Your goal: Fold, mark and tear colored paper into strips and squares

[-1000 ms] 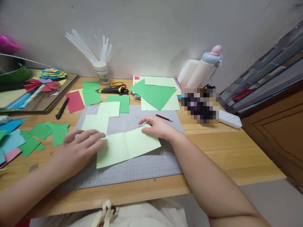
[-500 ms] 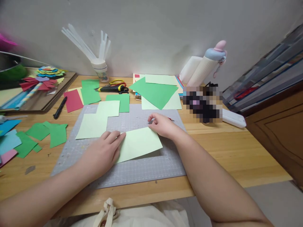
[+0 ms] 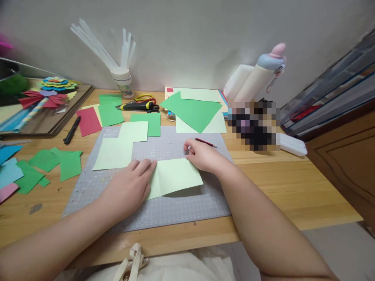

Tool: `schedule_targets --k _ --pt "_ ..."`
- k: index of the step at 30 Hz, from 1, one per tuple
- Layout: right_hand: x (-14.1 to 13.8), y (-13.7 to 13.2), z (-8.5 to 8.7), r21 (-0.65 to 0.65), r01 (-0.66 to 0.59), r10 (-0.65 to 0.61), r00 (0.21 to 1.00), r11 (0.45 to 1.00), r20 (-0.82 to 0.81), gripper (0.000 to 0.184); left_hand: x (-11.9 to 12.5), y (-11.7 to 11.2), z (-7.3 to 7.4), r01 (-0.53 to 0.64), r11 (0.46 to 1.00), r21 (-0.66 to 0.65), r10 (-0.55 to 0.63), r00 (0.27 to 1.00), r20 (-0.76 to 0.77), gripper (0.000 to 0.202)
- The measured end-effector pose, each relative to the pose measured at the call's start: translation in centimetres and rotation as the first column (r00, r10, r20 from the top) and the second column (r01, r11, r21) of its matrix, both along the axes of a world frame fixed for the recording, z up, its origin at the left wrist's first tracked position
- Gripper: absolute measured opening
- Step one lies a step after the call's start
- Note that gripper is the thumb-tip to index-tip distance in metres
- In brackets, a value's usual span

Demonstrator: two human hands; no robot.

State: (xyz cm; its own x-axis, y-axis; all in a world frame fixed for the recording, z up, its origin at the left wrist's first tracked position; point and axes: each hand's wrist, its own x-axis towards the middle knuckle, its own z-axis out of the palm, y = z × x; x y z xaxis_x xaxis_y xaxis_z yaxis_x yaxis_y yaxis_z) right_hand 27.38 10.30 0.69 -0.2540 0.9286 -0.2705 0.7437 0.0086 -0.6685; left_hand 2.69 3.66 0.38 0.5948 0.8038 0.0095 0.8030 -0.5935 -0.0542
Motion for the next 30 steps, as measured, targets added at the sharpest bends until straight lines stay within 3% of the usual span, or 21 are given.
schedule_targets --k 9,15,21,30 --pt "-0.2 0.0 0.5 -0.082 0.112 -0.117 0.992 0.99 -0.056 0.016 -0.8 -0.5 0.0 0.002 1.0 0.02 -0.004 0.998 0.067 0.042" --pt "0.6 -2.9 0.0 -0.127 0.167 -0.188 0.968 0.978 -0.169 0.023 -1.6 -1.6 -1.0 -0.042 0.997 0.068 0.036 0.995 0.088 0.043" --pt "0.2 -6.6 -0.9 -0.041 0.22 -0.224 0.957 0.975 -0.184 0.028 -1.6 -1.4 -1.8 -0.096 0.995 -0.007 0.097 0.995 0.017 0.052" --pt "1.4 -7.6 -1.1 0.037 0.229 -0.225 0.971 0.973 -0.076 0.025 -1.5 -1.6 -1.9 -0.124 0.99 -0.065 0.129 0.989 0.073 0.052"
